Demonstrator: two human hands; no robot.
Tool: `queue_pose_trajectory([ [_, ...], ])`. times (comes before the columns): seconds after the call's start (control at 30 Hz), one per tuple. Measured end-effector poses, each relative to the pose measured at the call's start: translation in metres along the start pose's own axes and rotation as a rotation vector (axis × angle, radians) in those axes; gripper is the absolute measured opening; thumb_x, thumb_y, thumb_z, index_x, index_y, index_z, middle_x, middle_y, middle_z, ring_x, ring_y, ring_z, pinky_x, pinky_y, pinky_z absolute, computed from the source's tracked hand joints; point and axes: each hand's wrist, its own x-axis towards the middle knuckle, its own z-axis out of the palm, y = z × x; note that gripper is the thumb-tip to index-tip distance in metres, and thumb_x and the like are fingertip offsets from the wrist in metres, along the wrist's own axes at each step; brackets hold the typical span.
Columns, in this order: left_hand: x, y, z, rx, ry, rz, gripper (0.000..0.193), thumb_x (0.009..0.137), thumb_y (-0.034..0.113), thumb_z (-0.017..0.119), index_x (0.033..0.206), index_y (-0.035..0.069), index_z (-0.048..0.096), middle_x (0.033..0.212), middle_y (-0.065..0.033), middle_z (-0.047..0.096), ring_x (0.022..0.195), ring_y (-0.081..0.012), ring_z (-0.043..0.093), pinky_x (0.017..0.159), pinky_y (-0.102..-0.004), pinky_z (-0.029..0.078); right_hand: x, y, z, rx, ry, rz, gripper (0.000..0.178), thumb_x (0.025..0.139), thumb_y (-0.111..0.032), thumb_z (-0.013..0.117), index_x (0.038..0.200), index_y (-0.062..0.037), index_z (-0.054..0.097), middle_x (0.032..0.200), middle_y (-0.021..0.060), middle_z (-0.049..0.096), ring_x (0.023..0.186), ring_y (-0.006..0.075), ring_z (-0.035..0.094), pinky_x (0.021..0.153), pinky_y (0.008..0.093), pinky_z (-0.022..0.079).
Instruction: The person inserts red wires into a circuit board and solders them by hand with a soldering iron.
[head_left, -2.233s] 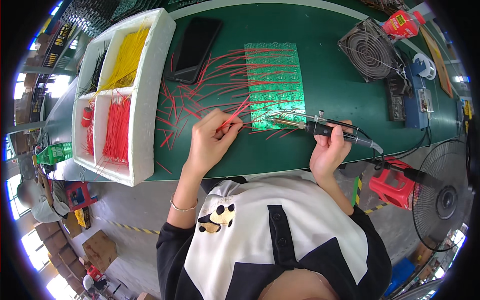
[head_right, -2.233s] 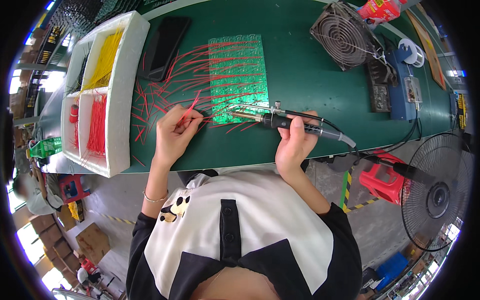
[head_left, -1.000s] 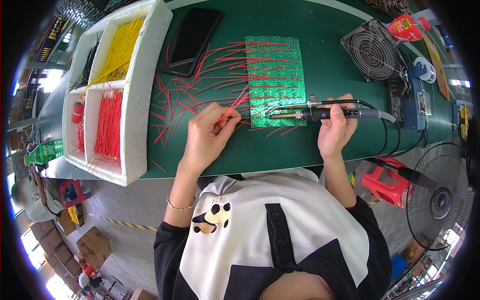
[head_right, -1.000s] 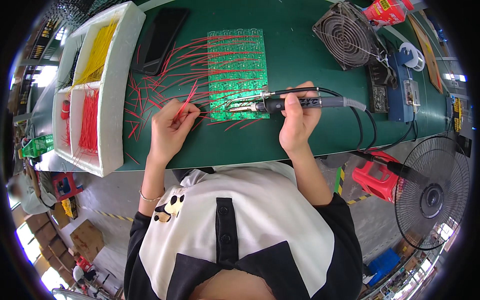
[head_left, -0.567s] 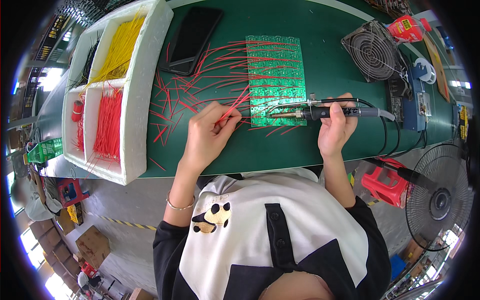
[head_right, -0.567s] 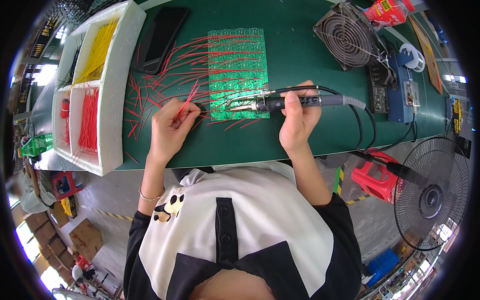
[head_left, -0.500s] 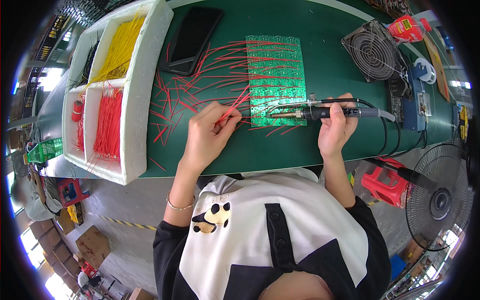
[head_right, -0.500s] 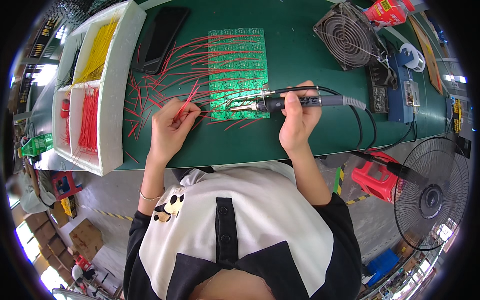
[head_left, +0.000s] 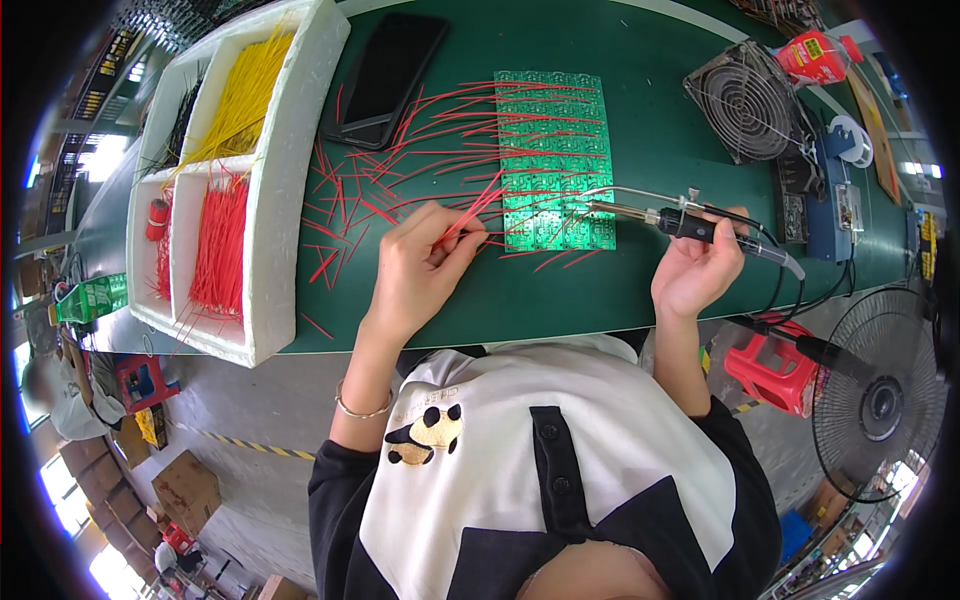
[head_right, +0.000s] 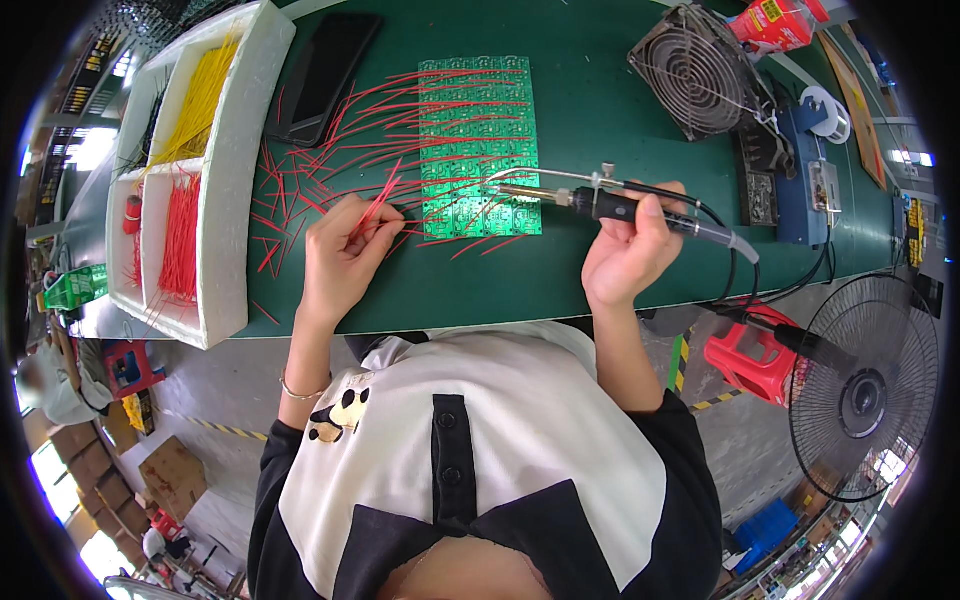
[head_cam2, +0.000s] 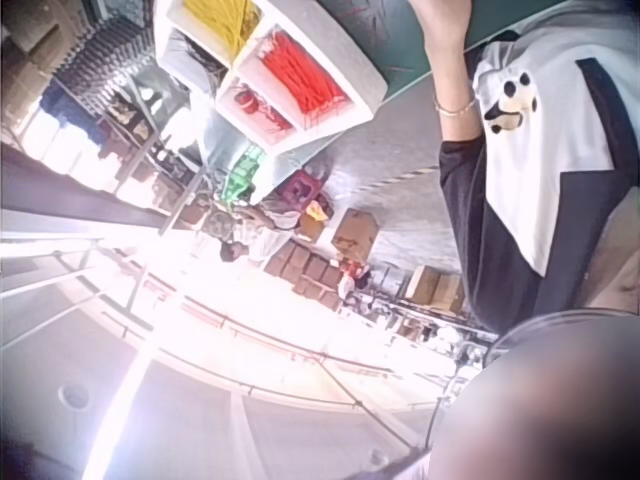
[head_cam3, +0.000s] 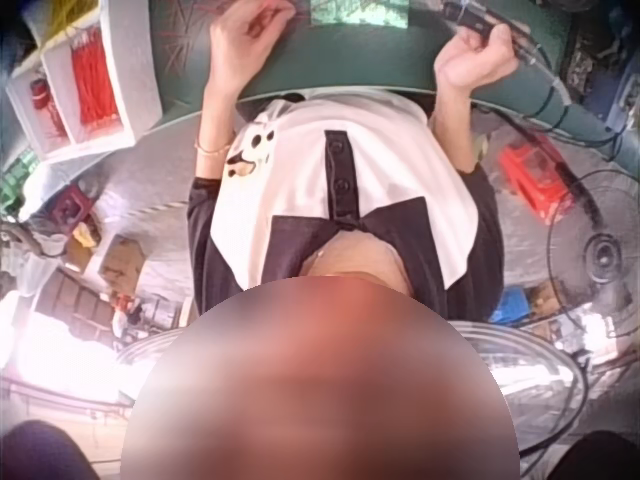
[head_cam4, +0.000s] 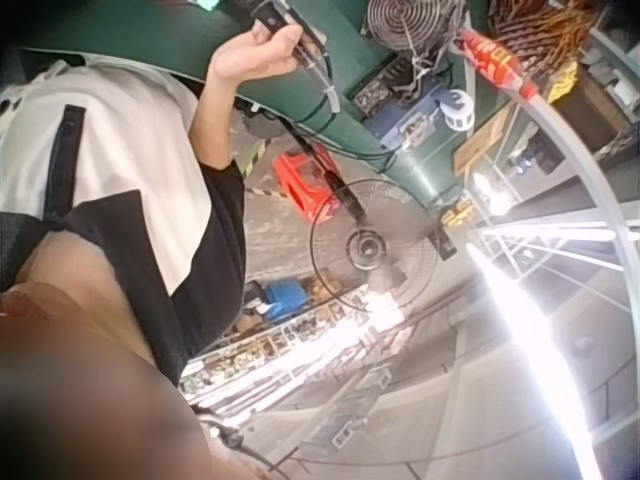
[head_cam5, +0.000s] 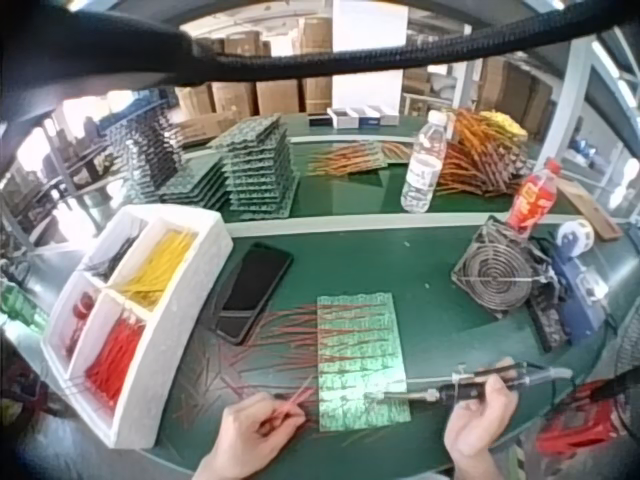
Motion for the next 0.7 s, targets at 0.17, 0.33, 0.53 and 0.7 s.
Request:
queue_pose_trajectory([
  [0.17,0.0,-0.001,-0.003,0.021,0.001,0.076,0.006,0.081,-0.001,0.055,0.082,-0.002,0.061,0.064,-0.0053,0.047,0.057,-0.0108,0.047,0.05,-0.0239,0.037,-0.008,-0.004,-0.02,-0.027,0.088,-0.016,0.012,0.088,-0.018,0.039,0.08,-0.0085,0.043,0.056,-0.0044,0.031,0.049,0.0042,0.026,0.051,0.0223,0.026],
  [0.33,-0.002,-0.003,-0.007,0.048,0.332,0.16,0.015,0.086,0.003,0.049,0.086,-0.002,0.063,0.075,-0.006,0.052,0.067,-0.0126,0.047,0.057,-0.0243,0.037,-0.016,-0.01,-0.035,-0.055,0.16,-0.003,0.014,0.088,-0.019,0.04,0.08,-0.0081,0.044,0.057,-0.0044,0.031,0.05,0.0041,0.026,0.051,0.0219,0.026],
  [0.53,-0.015,0.008,-0.01,-0.267,0.301,0.034,0.015,0.091,0.007,0.043,0.1,-0.001,0.052,0.066,0.0008,0.043,0.057,-0.0063,0.038,0.05,-0.0188,0.027,-0.024,-0.013,-0.042,0.076,0.138,0.107,0.014,0.085,-0.017,0.046,0.079,-0.0042,0.045,0.055,-0.0032,0.031,0.048,0.0041,0.027,0.045,0.0208,0.022],
  [0.7,-0.015,0.005,-0.003,-0.473,0.142,0.003,0.015,0.091,0.014,0.048,0.099,0.003,0.043,0.062,0.0018,0.042,0.051,-0.0026,0.032,0.045,-0.0168,0.024,-0.024,-0.008,-0.046,0.178,0.114,0.204,0.012,0.085,-0.016,0.046,0.079,-0.0051,0.046,0.055,-0.0038,0.03,0.048,0.0046,0.025,0.047,0.0229,0.02],
])
